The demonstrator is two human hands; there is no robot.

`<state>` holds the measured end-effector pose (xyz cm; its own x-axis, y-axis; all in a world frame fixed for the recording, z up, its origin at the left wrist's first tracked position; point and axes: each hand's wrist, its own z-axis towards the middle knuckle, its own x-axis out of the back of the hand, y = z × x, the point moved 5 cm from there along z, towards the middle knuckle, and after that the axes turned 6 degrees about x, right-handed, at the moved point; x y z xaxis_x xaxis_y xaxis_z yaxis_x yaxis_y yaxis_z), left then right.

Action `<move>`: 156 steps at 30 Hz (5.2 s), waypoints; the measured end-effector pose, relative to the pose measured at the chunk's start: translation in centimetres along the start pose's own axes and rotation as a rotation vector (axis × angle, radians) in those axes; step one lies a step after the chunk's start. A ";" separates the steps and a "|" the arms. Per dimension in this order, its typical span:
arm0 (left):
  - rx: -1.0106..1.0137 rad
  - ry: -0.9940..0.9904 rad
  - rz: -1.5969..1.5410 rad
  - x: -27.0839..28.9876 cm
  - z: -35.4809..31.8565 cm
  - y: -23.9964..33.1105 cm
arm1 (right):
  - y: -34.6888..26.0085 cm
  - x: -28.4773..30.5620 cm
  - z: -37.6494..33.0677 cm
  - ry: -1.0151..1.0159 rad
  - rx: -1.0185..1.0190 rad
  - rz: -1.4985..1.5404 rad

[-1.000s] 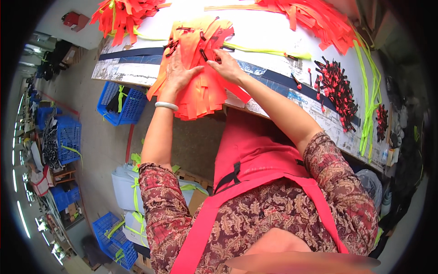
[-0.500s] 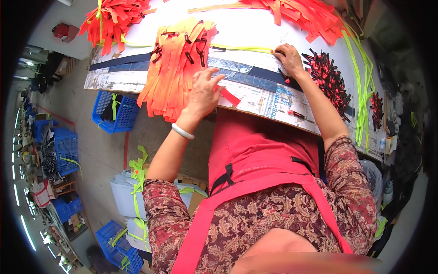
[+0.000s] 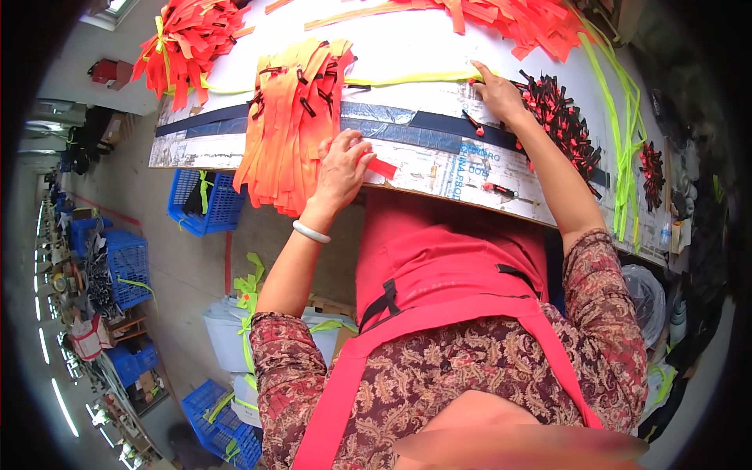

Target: Attaching black plastic clips to bundles of red and orange fabric strips to create tassels.

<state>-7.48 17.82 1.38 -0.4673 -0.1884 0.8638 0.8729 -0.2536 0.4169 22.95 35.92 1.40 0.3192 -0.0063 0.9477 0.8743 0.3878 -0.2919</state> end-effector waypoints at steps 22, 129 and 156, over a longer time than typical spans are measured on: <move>0.021 0.107 -0.103 1.0 -0.3 -1.5 | 4.2 6.4 -7.0 -0.054 0.003 -0.152; 0.155 0.026 -0.878 -11.2 17.4 11.6 | 3.5 6.9 16.2 0.169 0.298 -0.149; 0.190 0.086 -1.028 -10.4 18.0 11.8 | -14.0 -6.6 48.3 -0.014 0.385 -0.139</move>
<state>10.21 33.92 2.38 -0.9982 -0.0352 0.0490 0.0545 -0.1779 0.9825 -9.06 75.10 5.48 0.2000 -0.0716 0.9772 0.7073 0.7007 -0.0935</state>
